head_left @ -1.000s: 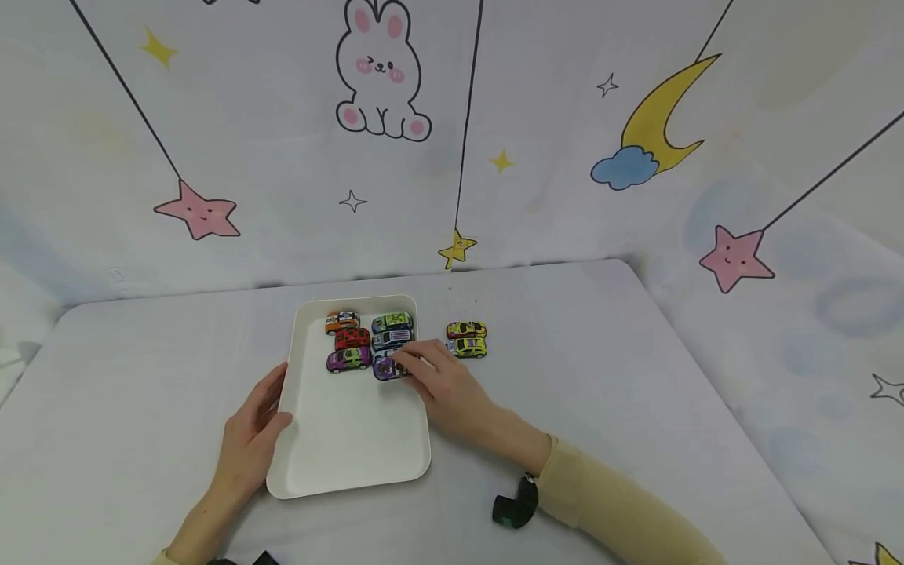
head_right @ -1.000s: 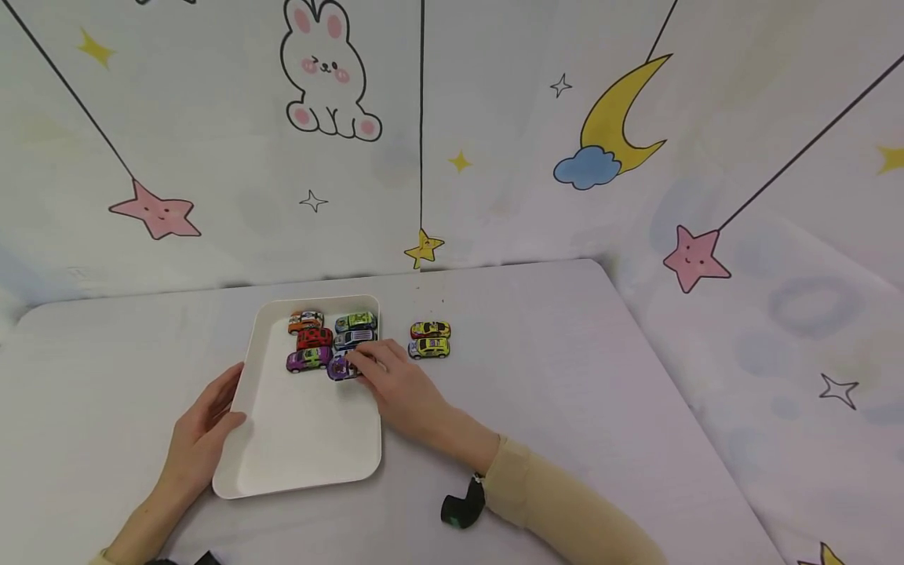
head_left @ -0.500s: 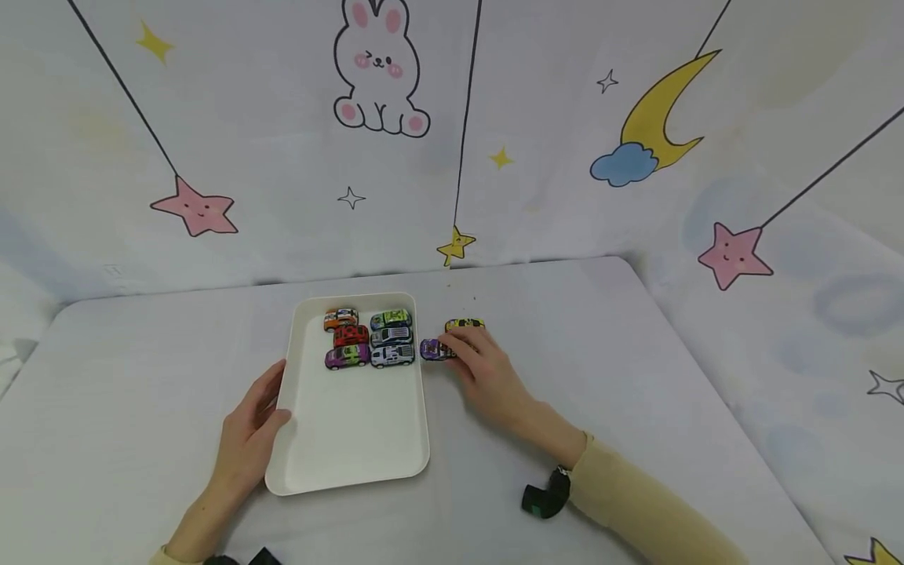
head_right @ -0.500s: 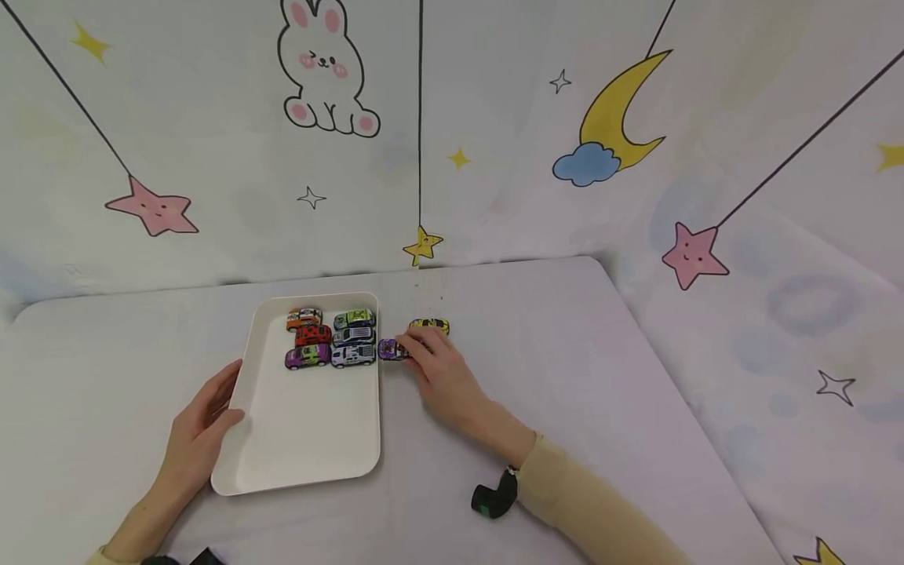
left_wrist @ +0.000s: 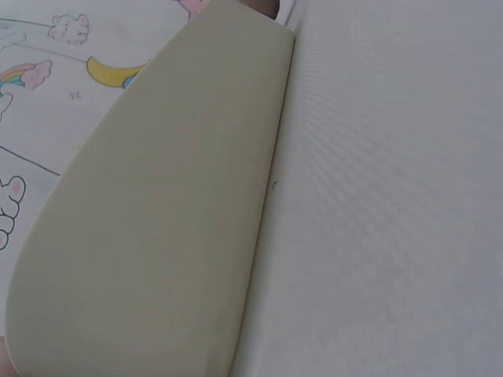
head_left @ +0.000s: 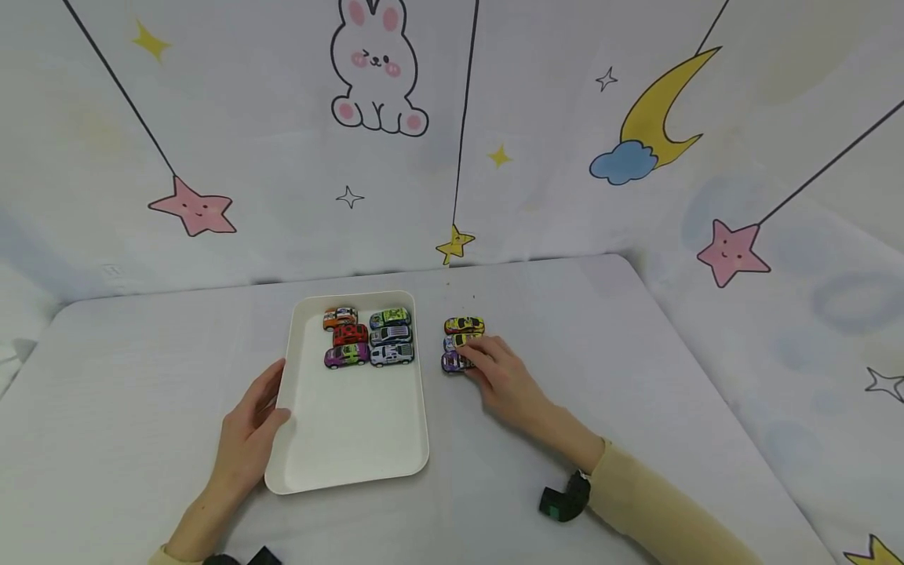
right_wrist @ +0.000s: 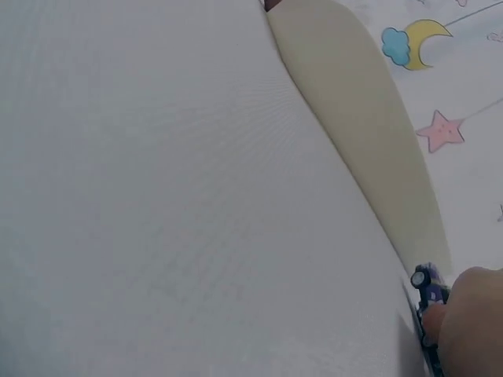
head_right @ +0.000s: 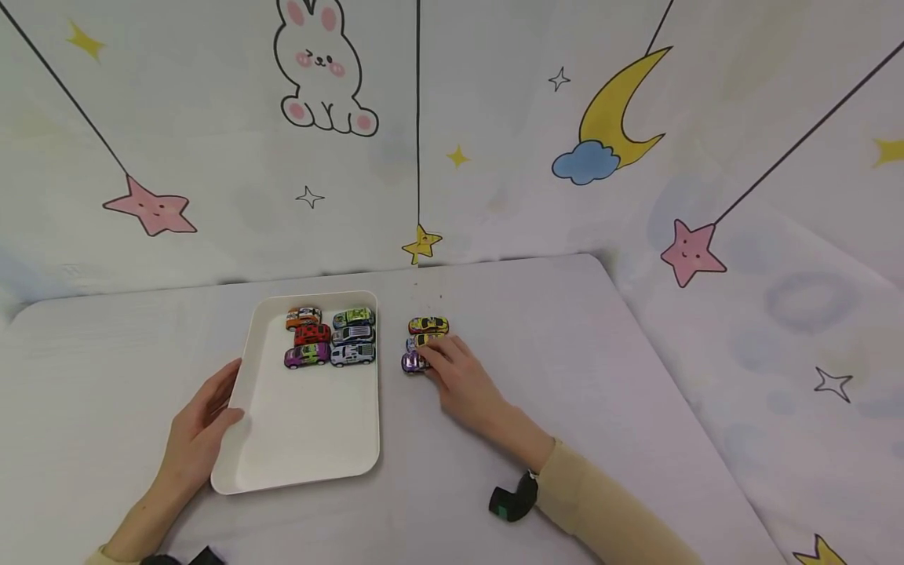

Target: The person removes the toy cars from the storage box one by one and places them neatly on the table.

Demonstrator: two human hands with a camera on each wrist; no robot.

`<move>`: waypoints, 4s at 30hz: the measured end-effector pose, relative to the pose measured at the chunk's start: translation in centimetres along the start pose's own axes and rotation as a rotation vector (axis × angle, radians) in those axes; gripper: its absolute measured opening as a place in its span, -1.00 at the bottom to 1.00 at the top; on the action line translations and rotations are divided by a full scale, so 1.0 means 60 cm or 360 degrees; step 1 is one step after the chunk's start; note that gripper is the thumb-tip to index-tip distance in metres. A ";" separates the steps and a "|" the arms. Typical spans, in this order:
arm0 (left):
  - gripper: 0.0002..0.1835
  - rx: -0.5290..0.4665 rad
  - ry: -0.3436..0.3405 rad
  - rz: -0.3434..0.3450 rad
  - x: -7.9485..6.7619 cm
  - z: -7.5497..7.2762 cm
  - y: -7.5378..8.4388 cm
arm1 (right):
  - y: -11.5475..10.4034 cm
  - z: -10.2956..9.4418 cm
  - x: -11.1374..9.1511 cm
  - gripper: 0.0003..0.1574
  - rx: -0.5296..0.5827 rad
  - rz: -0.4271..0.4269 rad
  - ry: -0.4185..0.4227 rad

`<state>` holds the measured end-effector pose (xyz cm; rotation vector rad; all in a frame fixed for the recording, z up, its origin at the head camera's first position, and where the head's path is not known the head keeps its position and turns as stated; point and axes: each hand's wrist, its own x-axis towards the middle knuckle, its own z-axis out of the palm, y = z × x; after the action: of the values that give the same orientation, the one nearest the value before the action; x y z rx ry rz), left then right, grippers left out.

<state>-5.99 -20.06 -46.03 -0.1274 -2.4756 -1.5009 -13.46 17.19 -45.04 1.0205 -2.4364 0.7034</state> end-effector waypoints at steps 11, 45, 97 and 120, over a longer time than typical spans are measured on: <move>-0.30 -0.0015 -0.0009 -0.0013 0.001 -0.003 0.001 | 0.005 0.002 -0.011 -0.57 -0.0068 0.0096 -0.0042; -0.30 -0.0018 -0.0016 -0.0024 0.000 -0.002 0.000 | 0.019 0.013 -0.023 -0.55 -0.0049 0.0086 0.0104; -0.30 -0.0047 -0.0039 -0.0017 -0.001 0.000 -0.005 | -0.090 0.045 0.143 -0.54 -0.0353 -0.0021 -0.0722; -0.29 -0.0030 -0.0024 -0.0016 -0.002 -0.001 -0.002 | -0.092 0.057 0.170 -0.66 -0.0561 -0.0053 -0.0674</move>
<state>-5.90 -20.18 -46.13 -0.1303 -2.4782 -1.5333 -16.59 6.36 -40.65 1.1465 -2.7515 0.0322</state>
